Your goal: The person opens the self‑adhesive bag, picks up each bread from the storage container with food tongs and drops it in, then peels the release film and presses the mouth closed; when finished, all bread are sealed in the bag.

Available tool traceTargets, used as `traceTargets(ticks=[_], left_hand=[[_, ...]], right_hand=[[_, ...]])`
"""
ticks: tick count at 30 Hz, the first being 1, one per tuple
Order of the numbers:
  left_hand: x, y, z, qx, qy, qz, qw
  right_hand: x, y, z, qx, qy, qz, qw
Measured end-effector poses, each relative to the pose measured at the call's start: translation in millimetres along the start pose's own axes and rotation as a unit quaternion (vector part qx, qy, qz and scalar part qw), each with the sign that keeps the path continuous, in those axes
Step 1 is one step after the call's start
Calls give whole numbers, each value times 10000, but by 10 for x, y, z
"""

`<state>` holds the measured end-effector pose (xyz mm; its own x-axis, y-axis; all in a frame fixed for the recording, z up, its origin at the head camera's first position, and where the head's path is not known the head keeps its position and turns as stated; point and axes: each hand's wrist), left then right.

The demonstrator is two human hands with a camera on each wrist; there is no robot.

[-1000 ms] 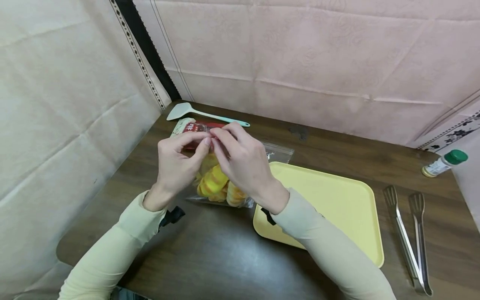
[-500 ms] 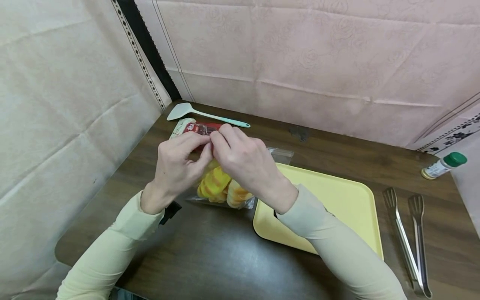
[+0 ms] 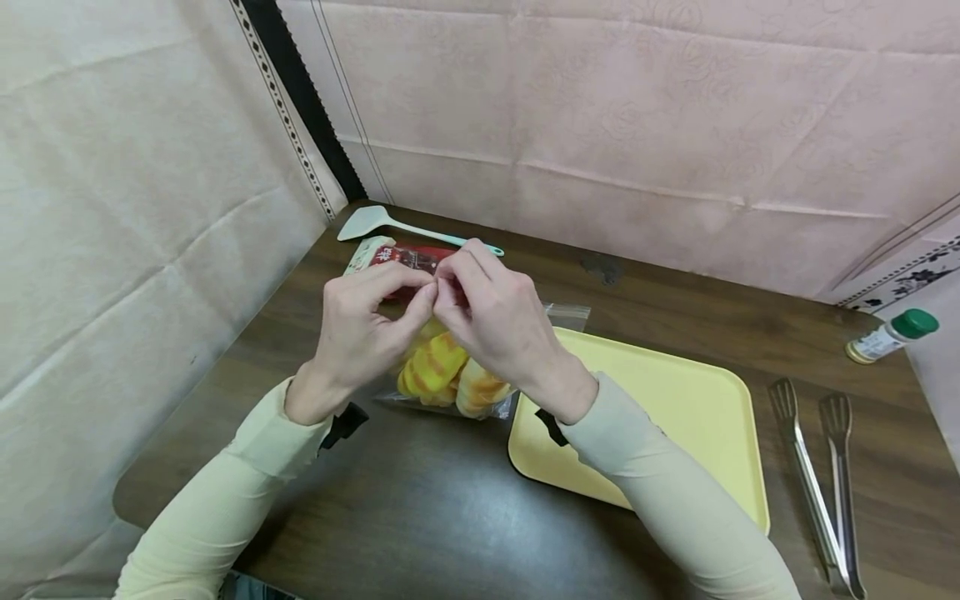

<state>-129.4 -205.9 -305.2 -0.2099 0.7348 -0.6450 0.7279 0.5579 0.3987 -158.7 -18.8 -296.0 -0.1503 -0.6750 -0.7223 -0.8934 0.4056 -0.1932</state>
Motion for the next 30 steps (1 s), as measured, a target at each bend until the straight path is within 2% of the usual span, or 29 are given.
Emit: traceTargets(ticks=[8,14,19,27,30], left_hand=[[9,-7,6,-139,37,437,9989],[6,23,-12,-220,84,292,9993],[24,32,-19,-217,118,234,9994],[47,25,-24,-297,441,647,9965],[38,20,-22,-350,416,572,9969]], right_hand=[[7,-2,29,335,211,-802,9960],[6,2,32,296,191,-722,9968],[4,-10,33,361,362,-741,9959],[-18,-11,62,541,404,-997,9927],[-49,-9,90,502,345,-1038,9927]])
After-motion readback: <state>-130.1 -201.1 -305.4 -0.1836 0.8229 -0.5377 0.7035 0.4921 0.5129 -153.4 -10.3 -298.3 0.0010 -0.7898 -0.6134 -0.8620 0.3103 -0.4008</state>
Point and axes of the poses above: each hand's wrist, its own z-axis away from the middle knuckle, its own x-axis out of the palm, y = z × x, and after that the axes turned 14 degrees about -y, right-handed
